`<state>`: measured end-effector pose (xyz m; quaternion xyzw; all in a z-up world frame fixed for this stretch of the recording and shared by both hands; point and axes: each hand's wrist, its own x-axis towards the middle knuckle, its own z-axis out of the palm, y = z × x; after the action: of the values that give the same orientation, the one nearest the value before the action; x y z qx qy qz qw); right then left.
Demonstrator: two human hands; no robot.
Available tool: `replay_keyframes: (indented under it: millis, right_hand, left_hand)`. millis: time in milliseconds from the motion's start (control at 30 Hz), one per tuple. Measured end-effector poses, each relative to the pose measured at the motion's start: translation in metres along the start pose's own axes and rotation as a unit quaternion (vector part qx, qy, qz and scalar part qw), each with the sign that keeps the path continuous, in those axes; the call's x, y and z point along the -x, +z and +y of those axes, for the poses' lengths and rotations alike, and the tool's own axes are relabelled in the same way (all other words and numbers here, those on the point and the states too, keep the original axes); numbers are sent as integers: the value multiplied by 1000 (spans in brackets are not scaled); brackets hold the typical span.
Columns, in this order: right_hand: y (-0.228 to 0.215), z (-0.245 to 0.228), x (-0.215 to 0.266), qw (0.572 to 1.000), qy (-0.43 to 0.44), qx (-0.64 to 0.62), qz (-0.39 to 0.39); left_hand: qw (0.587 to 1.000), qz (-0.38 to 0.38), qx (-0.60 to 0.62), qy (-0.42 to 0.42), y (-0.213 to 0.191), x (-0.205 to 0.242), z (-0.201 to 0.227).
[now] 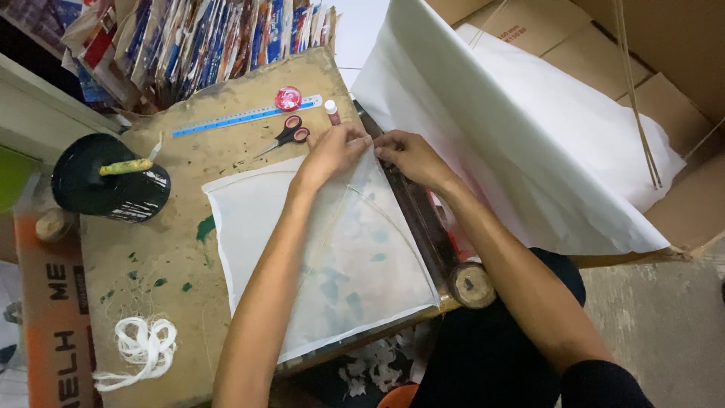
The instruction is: Assembling a kite by gluing the paper edges and folding them over the wooden frame.
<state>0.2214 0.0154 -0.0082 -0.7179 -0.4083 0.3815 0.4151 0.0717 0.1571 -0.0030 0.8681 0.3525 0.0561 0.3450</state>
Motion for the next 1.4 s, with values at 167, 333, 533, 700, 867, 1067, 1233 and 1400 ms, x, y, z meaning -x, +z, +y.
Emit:
replay_keyframes:
  millis: [167,333,533,700,867,1067,1233,1400]
  right_hand:
    - [-3,-14,8,999,16,-31,-1]
    - [-7,-25,26,998,51,-19,-23]
    - [-8,-22,24,997,61,-45,-26]
    - [0,-6,17,997,47,-56,1]
    - [7,-4,23,999,6,-45,16]
    - [13,0,21,999,7,9,32]
    - [-3,-26,39,999,39,20,-22]
    - [-10,-34,49,997,65,-3,-42]
  left_hand:
    - [999,-3,47,8,-14,13,17]
    - [998,1,52,22,-14,11,7]
    - [998,-26,59,14,-12,1,-3]
    - [997,-47,64,15,-20,11,11]
    - [996,-47,67,41,-15,-2,-4]
    - [992,-56,96,56,-14,-6,-15]
    - [990,-58,119,43,-19,-2,-8]
    - [989,-62,132,42,-21,2,1]
